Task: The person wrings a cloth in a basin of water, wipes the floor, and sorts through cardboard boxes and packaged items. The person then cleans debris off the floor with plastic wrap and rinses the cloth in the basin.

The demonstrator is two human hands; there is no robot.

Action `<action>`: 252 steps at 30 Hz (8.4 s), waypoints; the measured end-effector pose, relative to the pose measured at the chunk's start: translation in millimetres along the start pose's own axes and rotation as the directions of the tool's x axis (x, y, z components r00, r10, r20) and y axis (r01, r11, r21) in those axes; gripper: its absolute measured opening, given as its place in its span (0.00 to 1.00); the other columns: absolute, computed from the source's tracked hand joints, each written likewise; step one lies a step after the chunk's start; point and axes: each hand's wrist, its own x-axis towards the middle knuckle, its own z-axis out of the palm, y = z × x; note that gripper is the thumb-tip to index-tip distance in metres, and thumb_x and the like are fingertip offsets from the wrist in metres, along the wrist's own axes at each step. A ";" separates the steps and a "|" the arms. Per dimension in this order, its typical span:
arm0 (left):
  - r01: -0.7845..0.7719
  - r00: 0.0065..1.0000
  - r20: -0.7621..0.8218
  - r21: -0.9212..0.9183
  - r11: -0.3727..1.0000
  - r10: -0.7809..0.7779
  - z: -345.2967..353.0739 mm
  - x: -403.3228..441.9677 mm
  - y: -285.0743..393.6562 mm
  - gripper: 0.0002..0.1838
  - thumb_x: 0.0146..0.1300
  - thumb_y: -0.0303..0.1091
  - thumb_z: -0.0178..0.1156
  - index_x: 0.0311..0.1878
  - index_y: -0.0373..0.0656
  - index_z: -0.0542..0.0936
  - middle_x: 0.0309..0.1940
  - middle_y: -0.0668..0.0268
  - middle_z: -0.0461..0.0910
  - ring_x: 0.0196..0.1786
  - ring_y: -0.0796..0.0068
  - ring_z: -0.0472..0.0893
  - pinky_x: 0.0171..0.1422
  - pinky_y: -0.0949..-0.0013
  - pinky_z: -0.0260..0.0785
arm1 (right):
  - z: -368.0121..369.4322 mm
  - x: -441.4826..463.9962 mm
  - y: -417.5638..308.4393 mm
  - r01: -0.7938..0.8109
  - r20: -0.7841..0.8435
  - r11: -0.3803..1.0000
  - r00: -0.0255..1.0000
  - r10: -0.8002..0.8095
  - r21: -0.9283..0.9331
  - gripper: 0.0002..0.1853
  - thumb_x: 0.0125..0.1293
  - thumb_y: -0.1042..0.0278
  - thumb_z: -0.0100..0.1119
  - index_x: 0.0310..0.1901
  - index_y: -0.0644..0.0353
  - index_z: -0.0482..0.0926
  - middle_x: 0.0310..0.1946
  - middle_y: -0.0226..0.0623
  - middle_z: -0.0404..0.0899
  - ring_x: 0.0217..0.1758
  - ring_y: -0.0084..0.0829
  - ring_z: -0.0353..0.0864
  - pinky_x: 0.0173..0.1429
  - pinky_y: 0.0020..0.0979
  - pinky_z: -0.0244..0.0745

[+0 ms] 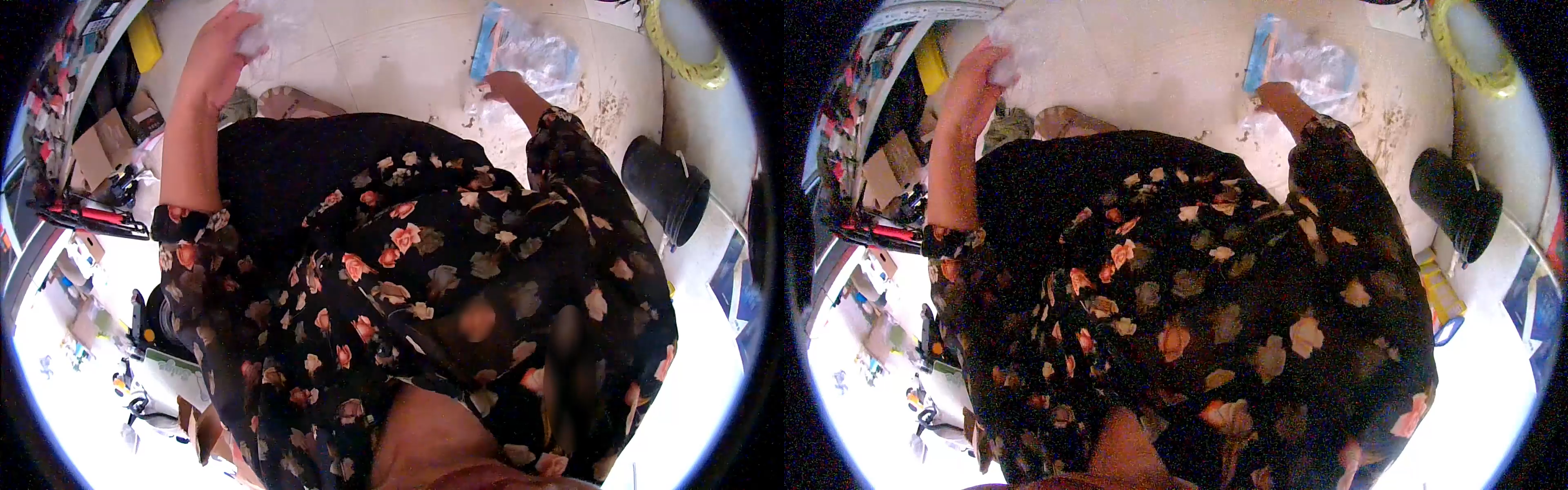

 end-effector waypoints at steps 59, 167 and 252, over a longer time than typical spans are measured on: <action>-0.300 0.756 -0.361 0.550 0.779 0.546 -38.3 71.9 -55.5 0.17 0.52 0.44 0.60 0.33 0.38 0.82 0.31 0.55 0.82 0.36 0.55 0.81 0.44 0.56 0.73 | -377.8 -224.6 -219.5 0.894 -0.953 0.445 0.088 -0.291 -0.054 0.05 0.59 0.75 0.59 0.36 0.64 0.77 0.42 0.34 0.72 0.46 0.30 0.72 0.51 0.26 0.67; -0.034 0.492 -0.828 -0.327 0.944 -0.269 -473.4 -144.5 -270.0 0.27 0.66 0.31 0.55 0.68 0.38 0.63 0.61 0.62 0.70 0.54 0.73 0.75 0.52 0.72 0.70 | -591.9 246.4 -549.7 0.041 -0.900 0.962 0.345 -0.266 -0.268 0.53 0.40 0.47 0.71 0.68 0.55 0.55 0.65 0.53 0.61 0.63 0.55 0.65 0.63 0.53 0.64; -0.304 0.489 -0.764 0.303 0.903 0.421 -475.9 -201.7 -305.1 0.08 0.64 0.26 0.57 0.40 0.29 0.71 0.32 0.62 0.77 0.34 0.75 0.72 0.41 0.73 0.66 | -594.0 376.3 -647.1 0.503 -0.795 0.846 0.434 -0.424 -0.177 0.35 0.62 0.45 0.57 0.66 0.52 0.64 0.66 0.52 0.59 0.67 0.49 0.59 0.69 0.49 0.53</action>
